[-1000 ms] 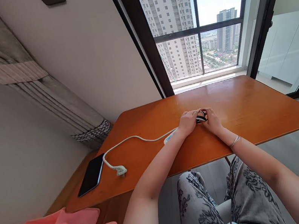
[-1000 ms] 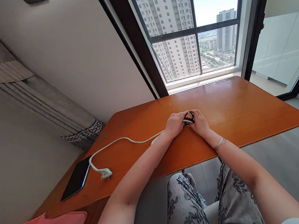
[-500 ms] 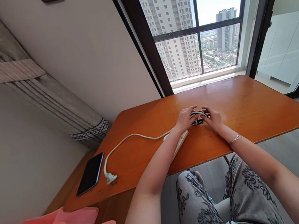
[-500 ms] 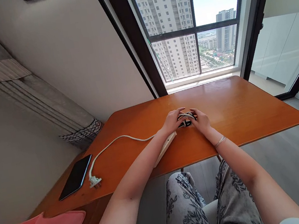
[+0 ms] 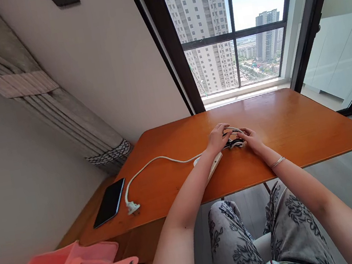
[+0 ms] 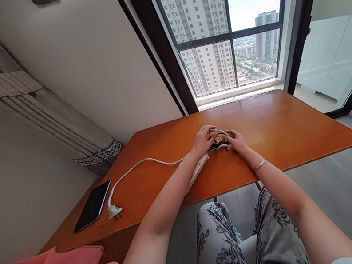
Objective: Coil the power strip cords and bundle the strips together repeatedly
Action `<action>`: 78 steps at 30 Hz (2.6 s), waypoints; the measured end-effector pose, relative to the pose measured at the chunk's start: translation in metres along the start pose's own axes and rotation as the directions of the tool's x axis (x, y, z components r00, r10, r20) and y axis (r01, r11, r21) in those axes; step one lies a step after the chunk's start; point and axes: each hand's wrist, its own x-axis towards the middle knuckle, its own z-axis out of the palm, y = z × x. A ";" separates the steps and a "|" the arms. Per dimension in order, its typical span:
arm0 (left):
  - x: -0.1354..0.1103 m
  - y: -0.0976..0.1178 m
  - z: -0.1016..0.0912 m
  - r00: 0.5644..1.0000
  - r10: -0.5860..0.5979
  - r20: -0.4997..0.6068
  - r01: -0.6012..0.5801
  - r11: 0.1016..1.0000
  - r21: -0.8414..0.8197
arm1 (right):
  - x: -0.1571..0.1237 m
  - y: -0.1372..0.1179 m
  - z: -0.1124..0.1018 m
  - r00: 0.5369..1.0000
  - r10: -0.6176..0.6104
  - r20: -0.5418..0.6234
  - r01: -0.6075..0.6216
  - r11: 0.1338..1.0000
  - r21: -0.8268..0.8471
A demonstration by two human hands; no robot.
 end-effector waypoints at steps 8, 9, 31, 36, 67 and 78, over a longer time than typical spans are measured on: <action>-0.012 0.012 -0.009 0.999 -0.049 -0.019 0.051 0.992 0.114 | 0.002 0.002 -0.010 0.980 -0.111 -0.168 0.016 0.875 -0.484; -0.017 0.012 -0.012 0.998 -0.054 -0.009 0.055 0.991 0.122 | 0.001 0.002 -0.010 0.985 -0.100 -0.139 0.015 0.860 -0.511; -0.016 -0.016 -0.022 0.956 -0.273 0.106 0.265 0.961 0.082 | 0.008 0.019 -0.012 0.990 -0.133 -0.044 0.104 0.905 -0.412; -0.001 -0.006 -0.017 0.962 -0.268 0.042 0.266 0.963 0.053 | 0.009 0.018 -0.012 0.986 -0.160 -0.051 0.118 0.877 -0.467; -0.008 -0.036 -0.022 0.946 -0.291 0.144 0.277 0.955 0.106 | 0.018 0.020 -0.023 0.917 0.112 -0.384 -0.117 0.993 0.009; -0.017 -0.049 -0.031 0.850 -0.433 0.300 0.387 0.900 0.202 | 0.020 0.013 -0.022 0.870 0.217 -0.443 -0.104 0.958 0.266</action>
